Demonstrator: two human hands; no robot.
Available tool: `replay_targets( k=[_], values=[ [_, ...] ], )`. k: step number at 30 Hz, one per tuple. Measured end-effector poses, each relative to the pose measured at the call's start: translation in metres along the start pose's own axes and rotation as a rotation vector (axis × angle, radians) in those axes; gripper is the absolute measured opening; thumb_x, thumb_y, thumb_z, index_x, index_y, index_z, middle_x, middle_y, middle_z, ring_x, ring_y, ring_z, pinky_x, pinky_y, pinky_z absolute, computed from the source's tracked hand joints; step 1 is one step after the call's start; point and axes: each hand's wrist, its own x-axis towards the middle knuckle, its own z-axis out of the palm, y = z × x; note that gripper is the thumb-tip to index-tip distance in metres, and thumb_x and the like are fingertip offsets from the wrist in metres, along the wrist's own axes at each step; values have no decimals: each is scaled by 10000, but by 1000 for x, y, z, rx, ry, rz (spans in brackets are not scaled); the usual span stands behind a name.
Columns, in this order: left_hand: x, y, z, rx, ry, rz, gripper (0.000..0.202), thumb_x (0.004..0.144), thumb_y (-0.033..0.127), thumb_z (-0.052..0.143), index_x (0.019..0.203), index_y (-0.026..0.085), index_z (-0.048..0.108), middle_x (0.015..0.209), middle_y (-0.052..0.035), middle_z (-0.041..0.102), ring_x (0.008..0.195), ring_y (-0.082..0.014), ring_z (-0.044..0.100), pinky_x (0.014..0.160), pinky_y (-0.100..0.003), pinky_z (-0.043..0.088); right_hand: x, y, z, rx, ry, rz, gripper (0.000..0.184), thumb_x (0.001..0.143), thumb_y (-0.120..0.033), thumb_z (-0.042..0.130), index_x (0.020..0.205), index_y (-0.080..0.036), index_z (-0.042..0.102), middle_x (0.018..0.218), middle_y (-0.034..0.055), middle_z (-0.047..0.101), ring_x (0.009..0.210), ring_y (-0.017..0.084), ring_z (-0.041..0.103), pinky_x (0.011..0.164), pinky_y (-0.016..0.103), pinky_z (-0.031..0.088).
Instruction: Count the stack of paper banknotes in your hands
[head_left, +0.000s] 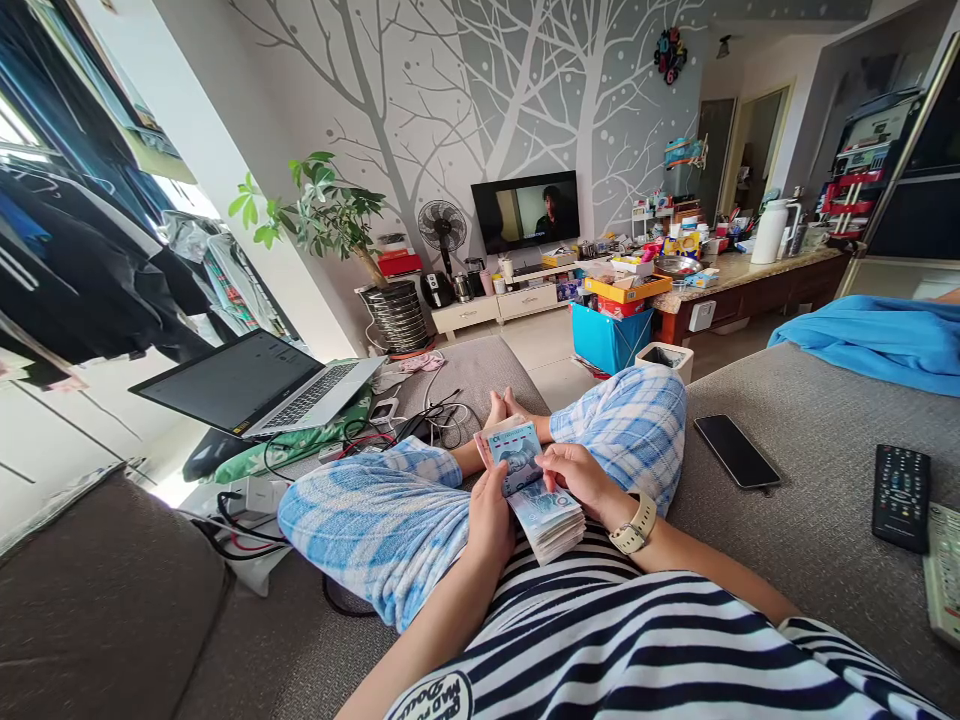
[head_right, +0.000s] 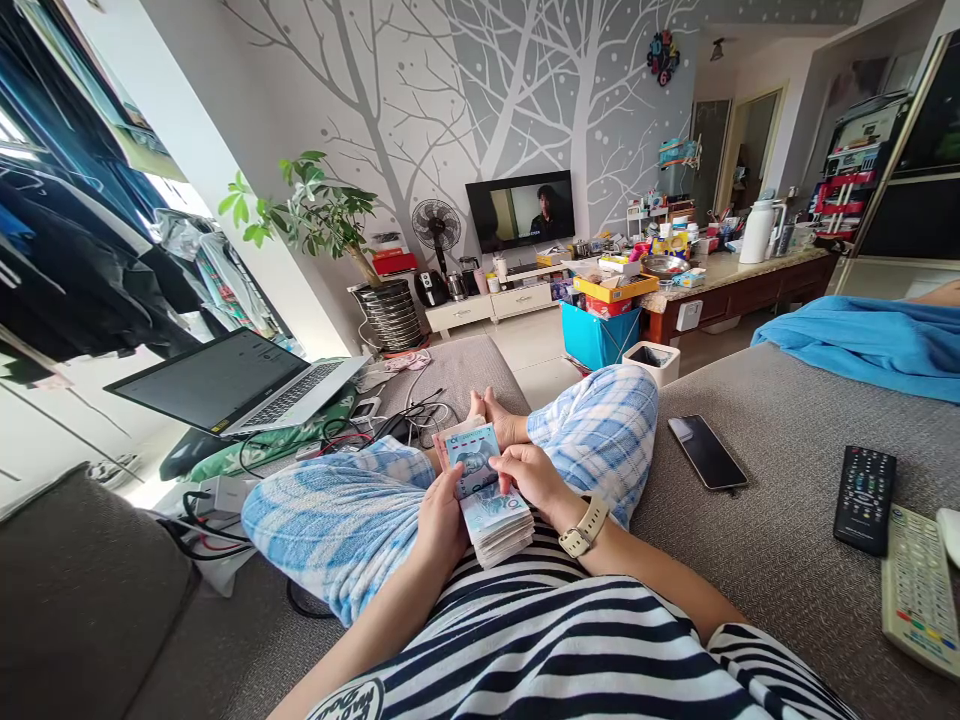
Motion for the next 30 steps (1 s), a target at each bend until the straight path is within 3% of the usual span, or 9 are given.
replay_targets(
  k=[5,11,13,18,24,30],
  values=[
    [1,-1,-1,1,6,2,187,712,300,685,861,188,695,874,-50,741,783,-226,681,788,-360,524,1,9,2,-171,137,-106,340,681,-409,727,615,-202,464,507,-64,461,488,104,407,503,245,317],
    [1,-2,-1,-31,-9,-7,238,668,252,732,889,173,690,940,-76,744,868,-245,687,844,-370,510,3,14,1,-173,275,-166,344,679,-411,730,836,-208,500,654,-48,502,601,134,470,579,257,389],
    [1,-1,-1,-22,-2,-6,260,637,246,754,872,159,685,919,-74,746,849,-241,690,842,-376,509,4,14,0,-198,298,-181,314,708,-425,699,822,-207,504,654,-44,486,602,135,454,575,257,382],
    [0,0,1,-5,2,-4,257,606,235,766,835,151,684,905,-76,750,844,-245,693,860,-391,508,4,10,0,-301,281,-235,280,801,-422,584,664,-201,480,608,-36,438,585,131,394,565,261,339],
    [5,-2,-2,-49,-3,-12,282,711,291,669,937,127,704,864,-88,749,888,-277,694,843,-407,523,2,4,3,-269,272,-277,278,820,-439,559,691,-195,527,620,-23,481,596,145,430,573,266,346],
    [13,-4,-6,-85,16,-23,296,752,259,629,1006,123,699,960,-81,746,904,-233,695,886,-362,516,4,8,2,-255,232,-281,306,826,-467,560,693,-193,523,621,-22,483,590,139,431,563,263,343]
  ],
)
